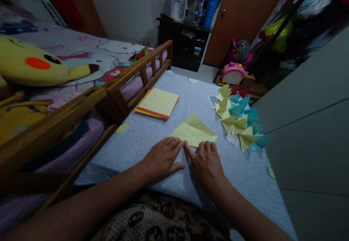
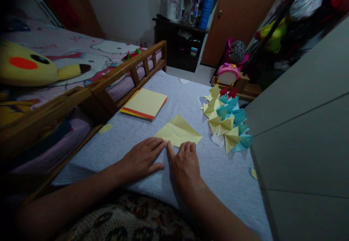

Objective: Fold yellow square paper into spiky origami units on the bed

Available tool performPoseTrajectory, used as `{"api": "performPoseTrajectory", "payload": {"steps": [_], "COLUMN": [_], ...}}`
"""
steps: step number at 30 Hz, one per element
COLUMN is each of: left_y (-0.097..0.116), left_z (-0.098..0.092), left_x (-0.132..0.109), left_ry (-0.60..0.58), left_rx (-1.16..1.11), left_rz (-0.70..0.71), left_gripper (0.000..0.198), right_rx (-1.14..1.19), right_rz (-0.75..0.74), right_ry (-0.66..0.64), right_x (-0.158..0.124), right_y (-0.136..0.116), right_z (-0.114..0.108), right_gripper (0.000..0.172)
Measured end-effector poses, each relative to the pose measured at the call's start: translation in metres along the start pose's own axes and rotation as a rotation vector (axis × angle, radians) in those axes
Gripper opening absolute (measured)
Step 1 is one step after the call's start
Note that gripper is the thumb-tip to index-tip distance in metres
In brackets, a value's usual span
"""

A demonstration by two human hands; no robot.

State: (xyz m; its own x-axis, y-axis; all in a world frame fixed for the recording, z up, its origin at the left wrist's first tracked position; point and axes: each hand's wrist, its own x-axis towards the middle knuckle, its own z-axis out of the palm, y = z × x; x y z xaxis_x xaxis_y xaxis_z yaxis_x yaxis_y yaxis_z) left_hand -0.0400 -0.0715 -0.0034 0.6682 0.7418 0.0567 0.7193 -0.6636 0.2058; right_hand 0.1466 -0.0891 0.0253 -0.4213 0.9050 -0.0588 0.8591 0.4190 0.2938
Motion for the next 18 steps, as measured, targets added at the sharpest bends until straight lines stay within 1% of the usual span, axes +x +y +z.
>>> {"api": "performPoseTrajectory", "payload": {"steps": [3,6,12,18], "left_y": [-0.003,-0.005,-0.01,-0.013], "left_z": [0.0,0.002,0.005,0.01], "left_x": [-0.004,-0.008,-0.014,-0.017], "left_ry": [0.008,0.014,0.062,0.07], "left_rx": [0.03,0.058,0.11,0.121], "left_rz": [-0.011,-0.029,-0.067,-0.093], "left_gripper": [0.057,0.058,0.057,0.055], "right_rx": [0.003,0.019,-0.001,-0.029], "right_rz": [0.013,0.007,0.03,0.08], "right_ry": [-0.001,0.023,0.085,0.107], "right_x": [-0.001,-0.008,-0.034,-0.058], "right_y": [-0.002,0.003,0.021,0.037], "right_z": [0.001,0.005,0.022,0.038], "right_gripper": [0.056,0.056,0.054,0.053]}}
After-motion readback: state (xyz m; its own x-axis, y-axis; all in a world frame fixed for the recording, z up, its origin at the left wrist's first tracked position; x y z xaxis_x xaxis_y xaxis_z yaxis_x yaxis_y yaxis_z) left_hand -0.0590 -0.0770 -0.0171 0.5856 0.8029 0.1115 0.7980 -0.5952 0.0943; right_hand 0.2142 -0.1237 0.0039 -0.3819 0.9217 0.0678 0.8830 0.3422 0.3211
